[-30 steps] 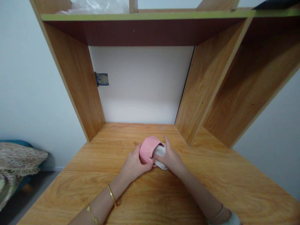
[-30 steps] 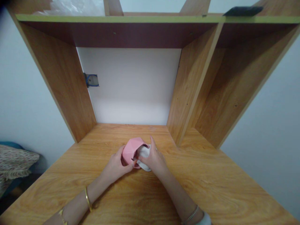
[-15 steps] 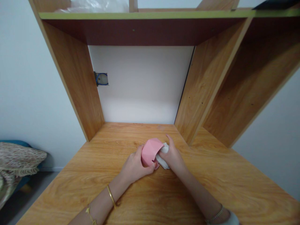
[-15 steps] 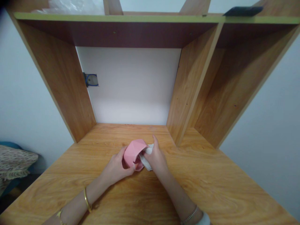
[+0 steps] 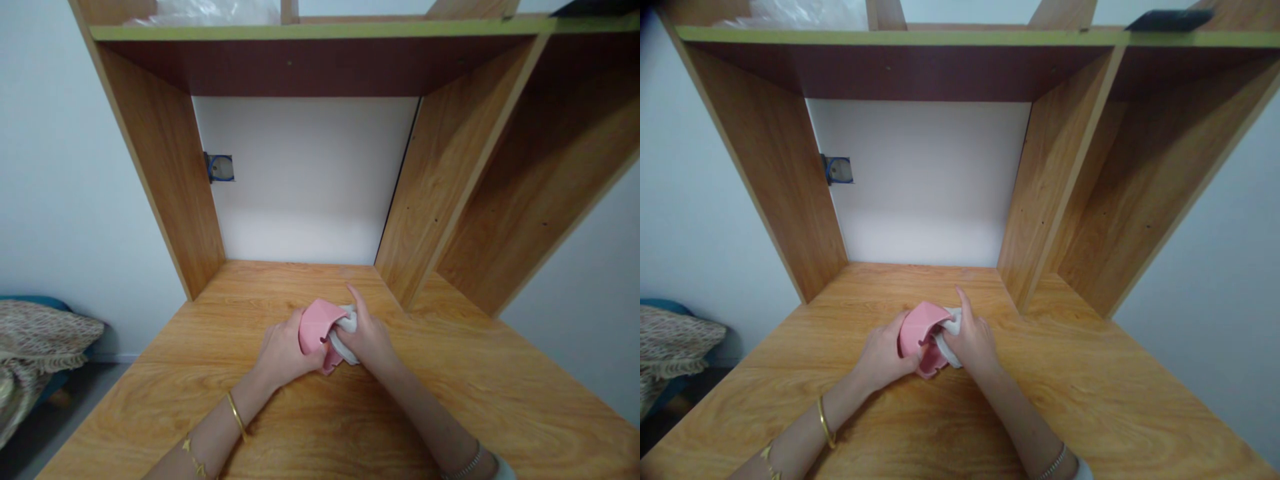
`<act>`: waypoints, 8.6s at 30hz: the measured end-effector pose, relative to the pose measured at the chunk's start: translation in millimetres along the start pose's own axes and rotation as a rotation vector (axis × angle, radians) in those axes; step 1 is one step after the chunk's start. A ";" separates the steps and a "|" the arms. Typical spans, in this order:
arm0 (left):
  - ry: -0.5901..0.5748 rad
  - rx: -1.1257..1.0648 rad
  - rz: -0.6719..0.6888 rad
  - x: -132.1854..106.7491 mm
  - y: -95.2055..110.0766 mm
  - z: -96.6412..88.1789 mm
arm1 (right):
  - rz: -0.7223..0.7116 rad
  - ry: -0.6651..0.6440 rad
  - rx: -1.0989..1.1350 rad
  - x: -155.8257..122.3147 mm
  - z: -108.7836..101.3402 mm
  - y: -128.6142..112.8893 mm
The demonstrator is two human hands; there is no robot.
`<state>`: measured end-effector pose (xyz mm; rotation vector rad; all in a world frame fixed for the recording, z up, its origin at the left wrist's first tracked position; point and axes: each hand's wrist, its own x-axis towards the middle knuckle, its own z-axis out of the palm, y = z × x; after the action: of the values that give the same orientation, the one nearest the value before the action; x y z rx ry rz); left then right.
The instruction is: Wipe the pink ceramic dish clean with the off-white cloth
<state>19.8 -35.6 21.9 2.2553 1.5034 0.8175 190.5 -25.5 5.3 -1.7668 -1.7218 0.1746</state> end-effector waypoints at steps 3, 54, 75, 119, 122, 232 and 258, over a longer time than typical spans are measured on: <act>-0.038 0.042 0.009 0.3 0.7 -1.6 | -0.028 -0.022 0.010 0.0 0.5 0.5; 0.036 -0.136 0.015 5.4 -17.2 8.8 | 0.035 -0.130 0.156 2.7 10.5 13.0; -0.106 -0.348 0.067 2.0 -13.6 14.8 | 0.031 0.052 0.705 4.9 22.0 13.9; 0.000 -0.157 0.026 1.5 -8.8 8.0 | 0.076 -0.024 0.003 4.4 -5.7 4.7; 0.007 -0.166 0.036 1.9 -9.7 7.9 | 0.061 -0.020 0.003 3.4 -6.3 3.7; 0.073 -0.056 0.220 0.0 -10.5 -2.9 | -0.012 -0.196 0.055 -5.3 1.7 -4.5; 0.007 -0.119 0.244 1.8 -14.8 -1.6 | -0.051 -0.226 0.097 -4.6 2.5 -0.5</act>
<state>8.5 -28.0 15.7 2.3771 1.1625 0.9555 188.2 -29.0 2.1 -1.6834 -1.8807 0.4432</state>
